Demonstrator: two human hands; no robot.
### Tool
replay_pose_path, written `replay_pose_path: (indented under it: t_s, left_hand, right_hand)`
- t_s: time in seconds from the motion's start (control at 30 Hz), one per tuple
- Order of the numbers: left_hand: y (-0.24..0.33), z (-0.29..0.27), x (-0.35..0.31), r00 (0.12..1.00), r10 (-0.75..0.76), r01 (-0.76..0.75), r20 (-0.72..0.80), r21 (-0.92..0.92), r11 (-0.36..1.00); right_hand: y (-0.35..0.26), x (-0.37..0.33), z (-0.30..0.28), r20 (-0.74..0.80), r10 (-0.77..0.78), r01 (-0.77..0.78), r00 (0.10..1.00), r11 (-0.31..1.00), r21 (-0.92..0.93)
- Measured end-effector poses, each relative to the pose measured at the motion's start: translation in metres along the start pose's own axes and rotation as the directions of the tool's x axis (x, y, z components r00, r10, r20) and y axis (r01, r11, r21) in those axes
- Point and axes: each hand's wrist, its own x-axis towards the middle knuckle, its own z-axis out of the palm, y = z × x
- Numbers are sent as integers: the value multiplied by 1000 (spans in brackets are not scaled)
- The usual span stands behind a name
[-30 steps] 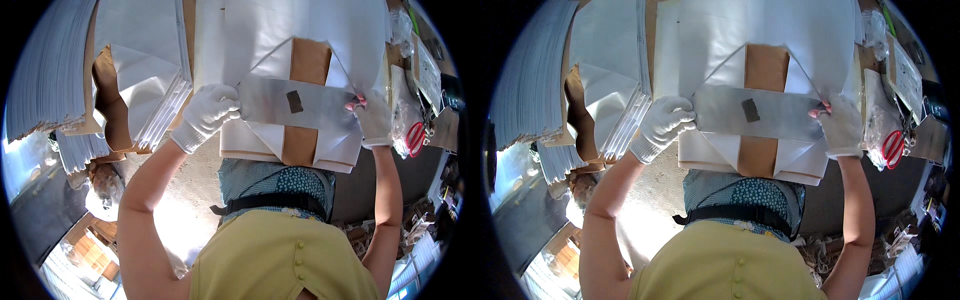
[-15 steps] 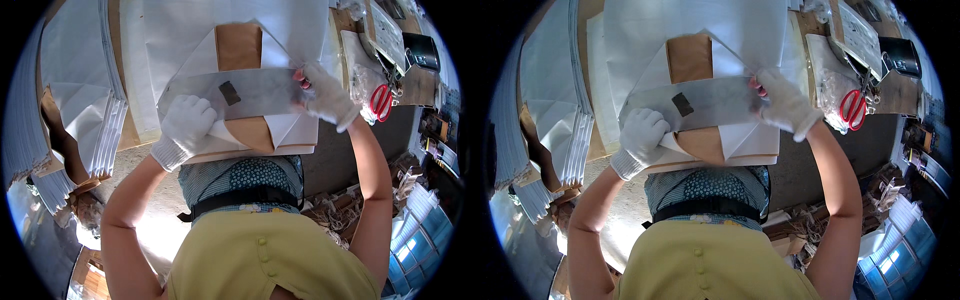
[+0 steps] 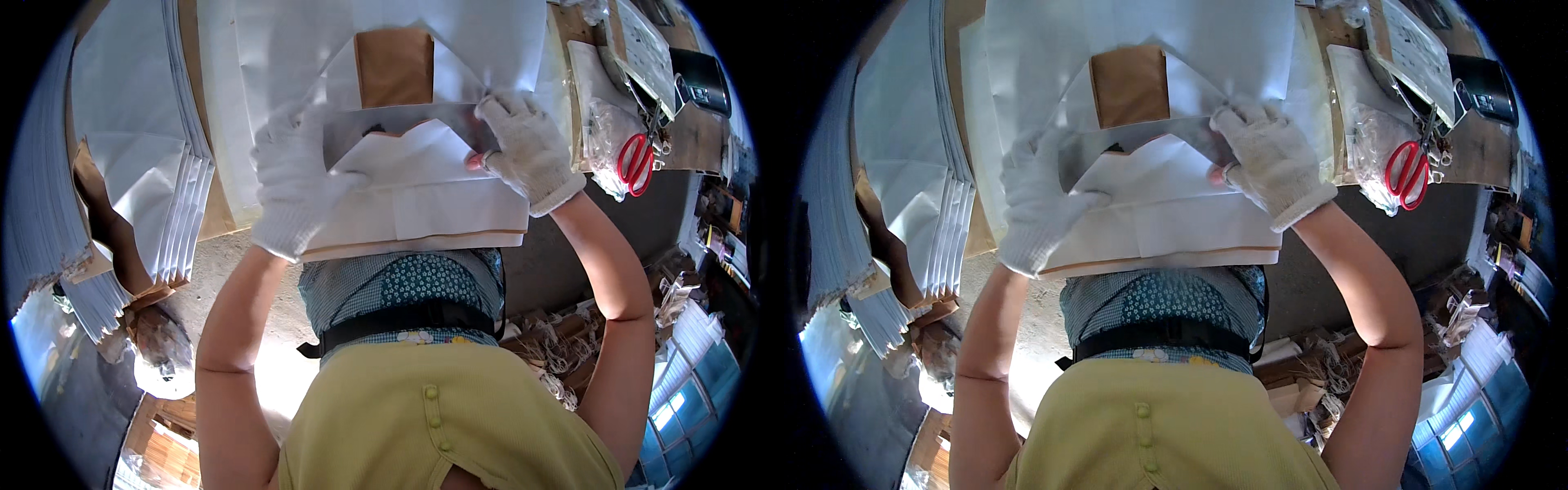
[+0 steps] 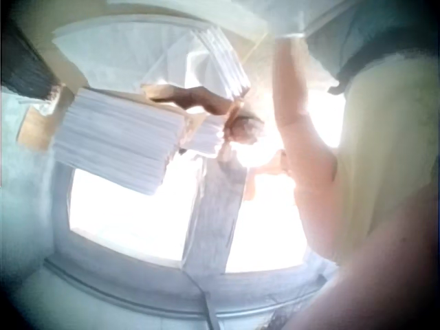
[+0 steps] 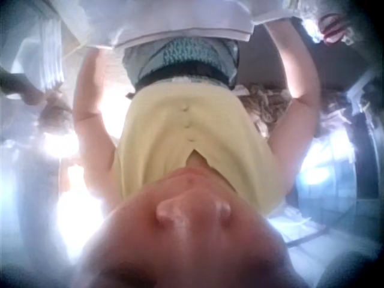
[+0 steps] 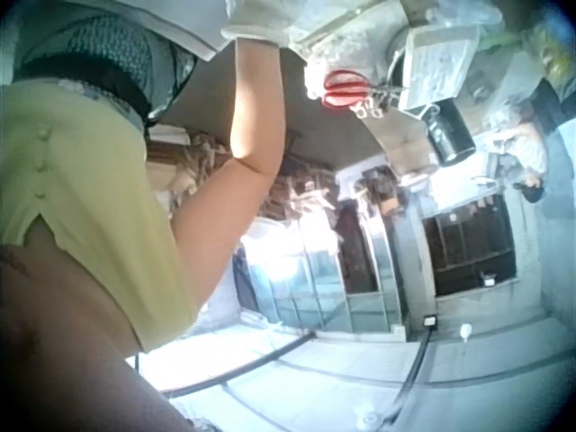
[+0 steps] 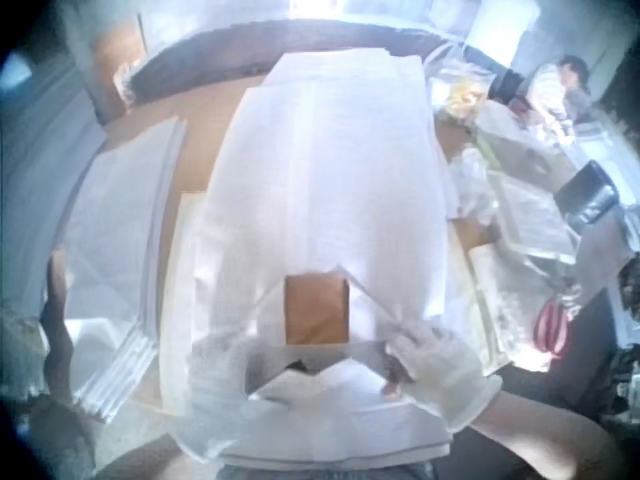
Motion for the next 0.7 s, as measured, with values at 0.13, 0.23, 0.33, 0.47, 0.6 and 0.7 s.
replay_pose_path:
  t_s: [0.13, 0.23, 0.33, 0.47, 0.6, 0.7]
  left_hand:
    - [-12, 5, 35, 1000, -23, 17, -21, -276, 961]
    - [-25, 20, 54, 991, -39, 110, 126, -620, 777]
    - [-25, 24, 55, 942, -103, 220, 318, -358, 907]
    - [-10, 21, 40, 964, -124, 222, 237, -449, 866]
    - [0, 22, 26, 982, -116, 177, 151, -491, 853]
    - [-3, 24, 15, 987, 2, 85, 160, -533, 842]
  right_hand:
    - [13, 10, 11, -239, -75, 39, 968, 988, -152]
    - [10, 17, 7, -203, 29, -42, 979, 997, -63]
    - [8, 15, 1, -129, 74, -79, 989, 996, -34]
    - [11, 5, 11, -104, 75, -75, 992, 997, 7]
    - [10, -10, 22, -137, 50, -49, 989, 999, 12]
    - [8, -17, 29, -211, -49, 48, 976, 999, -8]
